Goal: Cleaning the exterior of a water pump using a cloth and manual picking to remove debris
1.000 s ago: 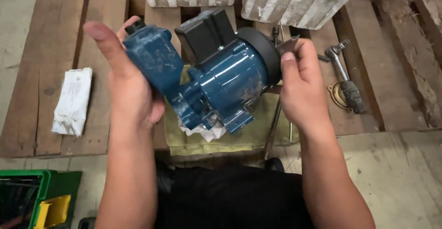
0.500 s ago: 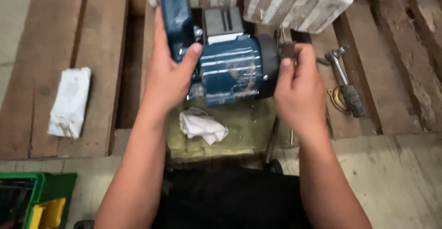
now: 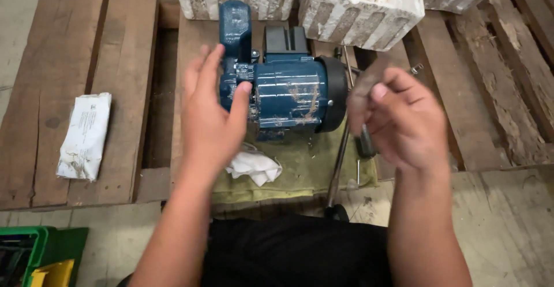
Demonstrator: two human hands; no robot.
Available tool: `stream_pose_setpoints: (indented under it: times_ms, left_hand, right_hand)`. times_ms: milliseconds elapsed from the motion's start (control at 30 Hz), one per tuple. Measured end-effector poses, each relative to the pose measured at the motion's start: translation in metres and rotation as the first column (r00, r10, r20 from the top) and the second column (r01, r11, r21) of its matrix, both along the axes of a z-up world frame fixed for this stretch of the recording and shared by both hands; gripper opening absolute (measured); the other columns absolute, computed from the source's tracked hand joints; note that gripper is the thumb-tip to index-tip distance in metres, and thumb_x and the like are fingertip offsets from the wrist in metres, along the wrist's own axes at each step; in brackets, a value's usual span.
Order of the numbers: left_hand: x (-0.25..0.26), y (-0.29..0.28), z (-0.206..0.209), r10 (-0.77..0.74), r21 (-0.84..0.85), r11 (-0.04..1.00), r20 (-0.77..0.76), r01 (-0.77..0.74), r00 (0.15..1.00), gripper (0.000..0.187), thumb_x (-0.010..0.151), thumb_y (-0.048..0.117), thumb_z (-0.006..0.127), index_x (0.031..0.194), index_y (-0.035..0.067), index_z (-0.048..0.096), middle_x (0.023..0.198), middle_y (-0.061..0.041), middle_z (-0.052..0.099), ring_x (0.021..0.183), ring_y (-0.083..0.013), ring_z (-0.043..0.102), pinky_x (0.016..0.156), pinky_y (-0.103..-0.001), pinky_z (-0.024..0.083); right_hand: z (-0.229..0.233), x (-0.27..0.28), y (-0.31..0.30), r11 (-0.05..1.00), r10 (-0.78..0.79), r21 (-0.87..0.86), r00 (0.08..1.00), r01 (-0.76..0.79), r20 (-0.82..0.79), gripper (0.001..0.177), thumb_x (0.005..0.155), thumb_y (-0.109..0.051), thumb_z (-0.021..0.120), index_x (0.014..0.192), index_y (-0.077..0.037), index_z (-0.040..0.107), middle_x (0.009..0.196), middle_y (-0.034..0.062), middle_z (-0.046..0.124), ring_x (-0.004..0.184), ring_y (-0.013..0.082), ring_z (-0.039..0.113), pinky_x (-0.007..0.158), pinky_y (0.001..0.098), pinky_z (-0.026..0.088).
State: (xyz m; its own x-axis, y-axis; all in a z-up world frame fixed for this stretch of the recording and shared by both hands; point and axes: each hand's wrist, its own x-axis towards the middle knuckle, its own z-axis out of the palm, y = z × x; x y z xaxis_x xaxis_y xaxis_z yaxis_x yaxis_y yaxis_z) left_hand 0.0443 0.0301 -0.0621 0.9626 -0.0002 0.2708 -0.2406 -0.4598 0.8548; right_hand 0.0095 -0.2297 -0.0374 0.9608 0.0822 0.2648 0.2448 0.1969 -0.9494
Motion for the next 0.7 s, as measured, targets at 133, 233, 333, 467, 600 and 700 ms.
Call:
stream_pose_setpoints:
  times_ms: [133,233,333,467,600,700]
  left_hand:
    - [-0.036,-0.007,0.03,-0.218,0.059,0.976,0.25,0.21,0.943,0.046,0.105,0.036,0.046,0.137,0.005,0.059,0.139,-0.016,0.065,0.131,-0.0315,0.059,0.109,-0.048,0.047]
    - [-0.057,-0.019,0.036,-0.333,-0.068,0.934,0.2,0.352,0.922,0.052,0.096,0.042,0.064,0.141,0.016,0.057,0.131,-0.006,0.075,0.123,-0.0184,0.074,0.099,-0.033,0.062]
    - [-0.058,-0.032,0.029,-0.323,-0.303,0.894,0.073,0.329,0.944,0.055,0.084,0.022,0.08,0.136,0.014,0.063,0.118,-0.007,0.077,0.096,-0.0133,0.076,0.09,-0.027,0.065]
    - [-0.057,-0.024,0.037,-0.311,-0.364,0.888,-0.028,0.28,0.95,0.018,0.085,0.023,0.079,0.1,0.014,0.08,0.084,0.001,0.067,0.066,-0.0069,0.067,0.061,-0.021,0.058]
    - [-0.055,-0.016,0.042,-0.225,-0.389,0.886,0.117,0.253,0.967,0.006,0.093,0.017,0.071,0.091,0.012,0.074,0.079,-0.002,0.076,0.076,-0.0127,0.073,0.071,-0.028,0.061]
    - [-0.052,-0.013,0.041,-0.178,-0.393,0.887,0.192,0.242,0.965,0.019,0.098,0.022,0.066,0.085,0.01,0.07,0.075,-0.003,0.074,0.07,-0.0133,0.073,0.067,-0.028,0.063]
  right_hand:
    - [-0.004,-0.005,0.018,0.976,0.173,0.139,0.985,-0.168,-0.02,0.015,0.1,-0.016,0.066,0.1,-0.003,0.058,0.081,0.0117,0.061,0.055,0.0198,0.057,0.052,0.0265,0.043]
    - [-0.022,-0.01,0.016,0.954,0.262,0.156,0.965,-0.256,-0.018,0.015,0.102,-0.012,0.065,0.112,0.0,0.062,0.096,0.0143,0.069,0.073,0.0226,0.068,0.059,0.0333,0.06]
    - [-0.021,-0.02,0.031,0.978,0.208,-0.009,0.978,-0.208,-0.023,0.012,0.098,-0.01,0.068,0.101,-0.001,0.06,0.08,0.0114,0.065,0.058,0.0206,0.066,0.056,0.0297,0.057]
    - [-0.004,-0.029,0.037,0.968,0.089,-0.235,0.996,-0.088,-0.005,0.013,0.1,-0.015,0.065,0.096,-0.004,0.061,0.08,0.0058,0.065,0.072,0.0145,0.066,0.069,0.0248,0.056]
    - [-0.001,-0.03,0.034,0.937,-0.039,-0.344,0.997,0.062,0.073,0.018,0.102,-0.019,0.061,0.099,-0.001,0.063,0.084,0.0113,0.069,0.073,0.0178,0.068,0.071,0.0283,0.058]
    - [0.006,-0.033,0.047,0.927,-0.019,-0.372,0.996,0.05,0.087,0.03,0.095,-0.017,0.068,0.121,-0.003,0.06,0.101,0.0113,0.072,0.089,0.0188,0.072,0.08,0.0285,0.064]
